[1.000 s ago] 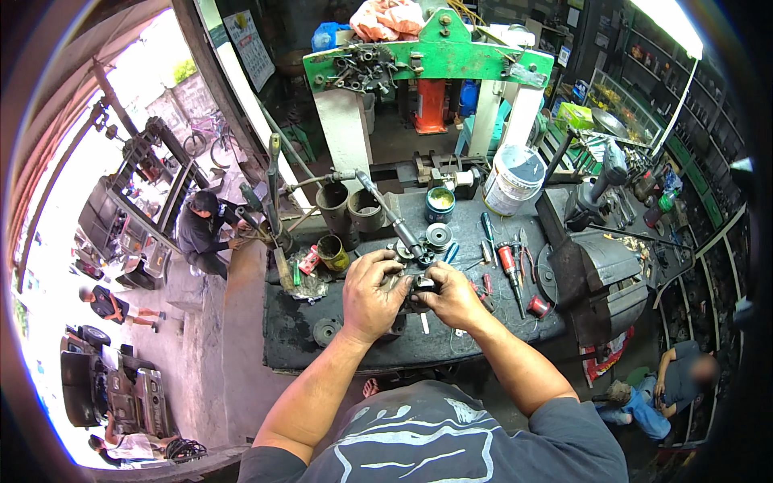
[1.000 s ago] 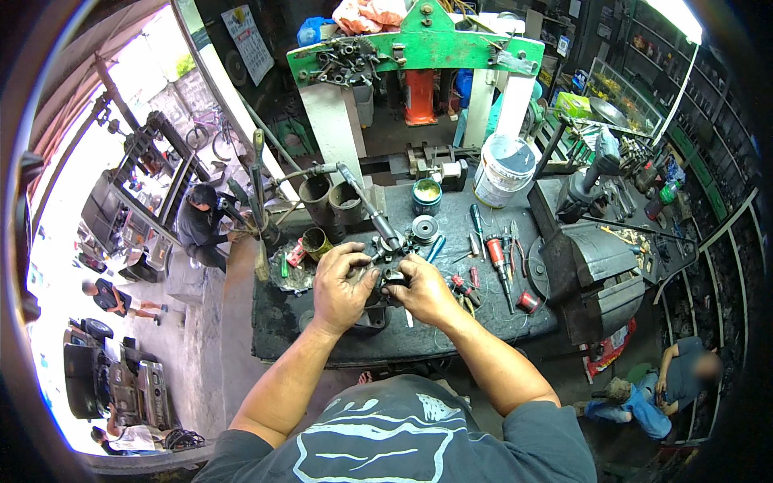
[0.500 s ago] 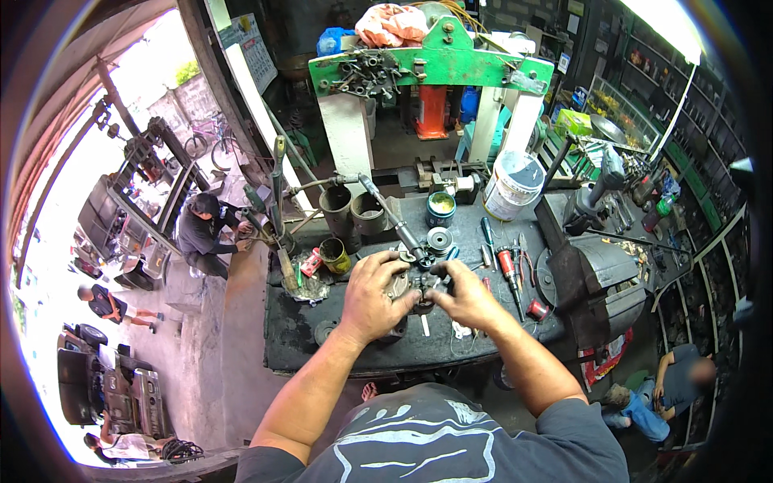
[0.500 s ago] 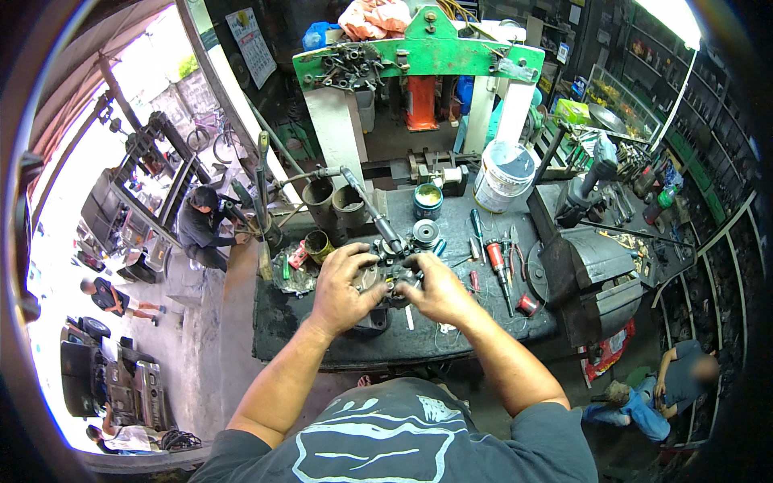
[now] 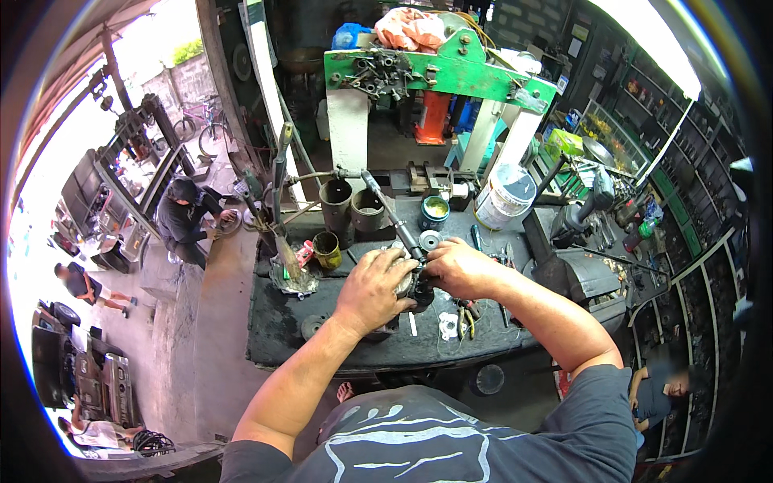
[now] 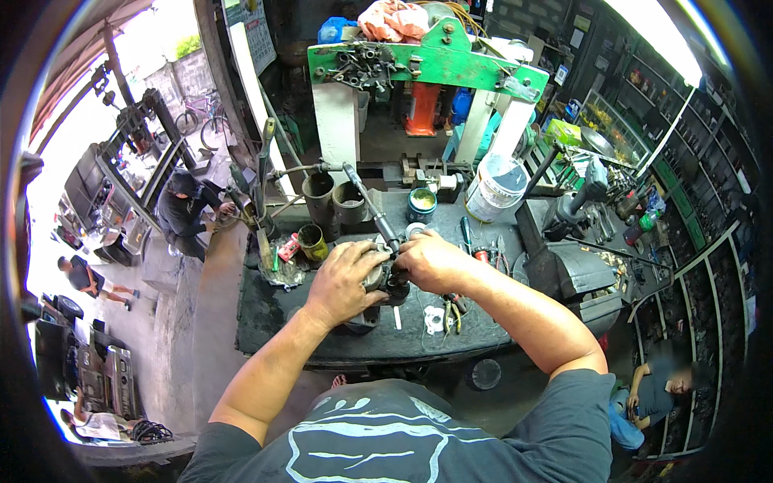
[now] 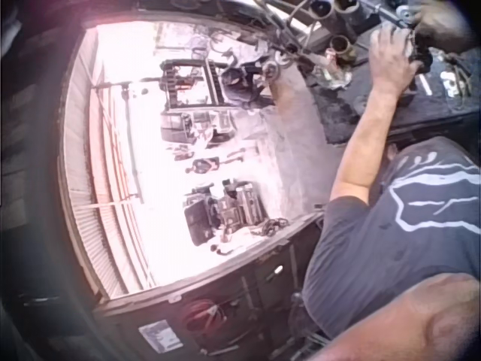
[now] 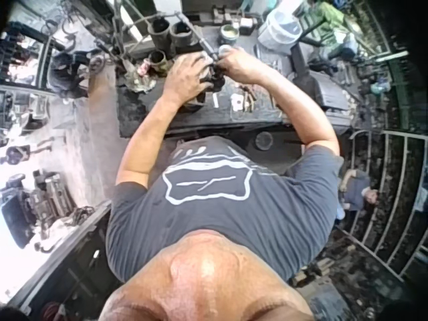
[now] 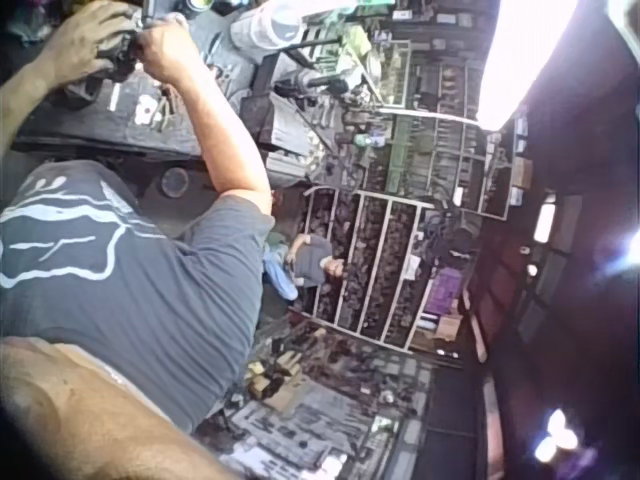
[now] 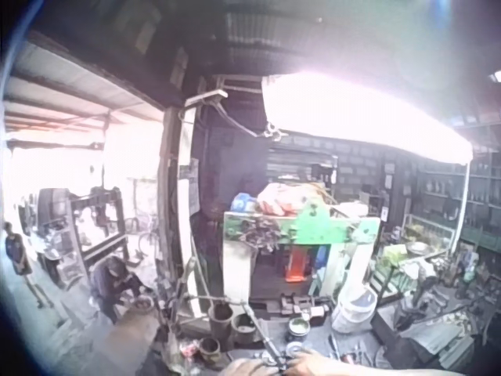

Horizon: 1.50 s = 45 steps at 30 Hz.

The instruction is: The person assembles a small mechanical component on a workbench, using a screwdriver and pliers to tighten and adjust parts. The person repeatedly handles the component, aligns pieces, and secures them with tools while other people work in the background.

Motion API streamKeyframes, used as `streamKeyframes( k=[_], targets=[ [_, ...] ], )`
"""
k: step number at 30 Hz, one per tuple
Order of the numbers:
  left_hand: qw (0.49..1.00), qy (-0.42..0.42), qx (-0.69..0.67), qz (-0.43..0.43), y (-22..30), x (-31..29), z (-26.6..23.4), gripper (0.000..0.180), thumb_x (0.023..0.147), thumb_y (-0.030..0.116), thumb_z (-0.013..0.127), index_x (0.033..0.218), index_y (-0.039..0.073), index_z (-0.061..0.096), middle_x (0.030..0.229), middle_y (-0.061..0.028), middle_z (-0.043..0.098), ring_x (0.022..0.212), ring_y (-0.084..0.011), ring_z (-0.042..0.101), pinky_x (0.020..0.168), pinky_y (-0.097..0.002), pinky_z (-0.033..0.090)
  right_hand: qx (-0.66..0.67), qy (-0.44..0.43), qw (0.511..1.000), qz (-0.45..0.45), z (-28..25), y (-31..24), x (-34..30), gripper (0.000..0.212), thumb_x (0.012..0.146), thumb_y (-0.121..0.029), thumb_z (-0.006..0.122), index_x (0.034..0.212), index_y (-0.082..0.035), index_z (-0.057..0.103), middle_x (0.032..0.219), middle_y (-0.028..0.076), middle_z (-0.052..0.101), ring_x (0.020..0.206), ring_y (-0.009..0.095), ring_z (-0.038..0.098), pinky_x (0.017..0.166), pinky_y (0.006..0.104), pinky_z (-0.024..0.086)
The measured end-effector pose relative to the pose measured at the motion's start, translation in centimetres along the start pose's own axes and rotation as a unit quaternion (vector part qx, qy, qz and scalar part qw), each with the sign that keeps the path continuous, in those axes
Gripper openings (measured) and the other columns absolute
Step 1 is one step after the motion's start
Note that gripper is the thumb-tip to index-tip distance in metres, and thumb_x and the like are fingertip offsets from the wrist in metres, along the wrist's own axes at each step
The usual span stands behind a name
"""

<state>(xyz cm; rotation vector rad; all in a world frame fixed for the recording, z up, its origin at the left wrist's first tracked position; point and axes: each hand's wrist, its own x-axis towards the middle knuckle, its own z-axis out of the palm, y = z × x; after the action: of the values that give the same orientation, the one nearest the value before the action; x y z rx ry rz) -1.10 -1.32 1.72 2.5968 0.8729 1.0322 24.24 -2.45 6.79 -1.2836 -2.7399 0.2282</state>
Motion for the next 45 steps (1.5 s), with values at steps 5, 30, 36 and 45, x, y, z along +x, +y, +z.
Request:
streamKeyframes(
  k=[5,30,36,45],
  targets=[
    [1.000,0.012,0.001,0.000,-0.2,-0.1,0.4,0.081,0.063,0.024,0.104,0.138,0.015,0.073,0.141,-0.0108,0.067,0.132,-0.0367,0.063,0.115,-0.0473,0.053,0.023,-0.059,0.978,0.200,0.8,-4.5,-1.6,0.027,0.099,-0.029,0.078,0.095,-0.003,0.078,0.092,0.025,0.077,0.088,0.048,0.076,0.083,0.0585,0.061],
    [1.000,0.018,-0.009,-0.004,-0.1,-0.1,0.3,0.082,0.062,0.022,0.105,0.138,0.015,0.075,0.141,-0.0108,0.069,0.130,-0.0362,0.065,0.116,-0.0468,0.054,0.060,0.068,0.983,0.161,2.0,-3.5,-2.9,0.015,0.099,-0.021,0.076,0.106,-0.008,0.081,0.100,0.017,0.074,0.100,0.043,0.074,0.090,0.0563,0.058],
    [1.000,0.008,0.004,-0.009,-0.1,0.0,0.6,0.082,0.061,0.022,0.106,0.136,0.015,0.076,0.141,-0.0114,0.069,0.133,-0.0375,0.064,0.118,-0.0476,0.053,-0.049,0.051,0.997,0.029,0.8,-1.2,-1.4,0.015,0.093,-0.017,0.078,0.107,-0.015,0.085,0.111,0.008,0.071,0.121,0.033,0.066,0.117,0.0570,0.045],
    [1.000,0.001,0.014,0.000,0.1,0.1,0.4,0.081,0.061,0.023,0.105,0.136,0.015,0.075,0.141,-0.0106,0.069,0.132,-0.0365,0.063,0.118,-0.0479,0.052,-0.080,0.017,0.997,0.004,1.0,-0.2,-1.1,0.014,0.099,-0.024,0.074,0.108,-0.017,0.084,0.107,0.006,0.068,0.117,0.029,0.064,0.114,0.0506,0.045]
  ],
)
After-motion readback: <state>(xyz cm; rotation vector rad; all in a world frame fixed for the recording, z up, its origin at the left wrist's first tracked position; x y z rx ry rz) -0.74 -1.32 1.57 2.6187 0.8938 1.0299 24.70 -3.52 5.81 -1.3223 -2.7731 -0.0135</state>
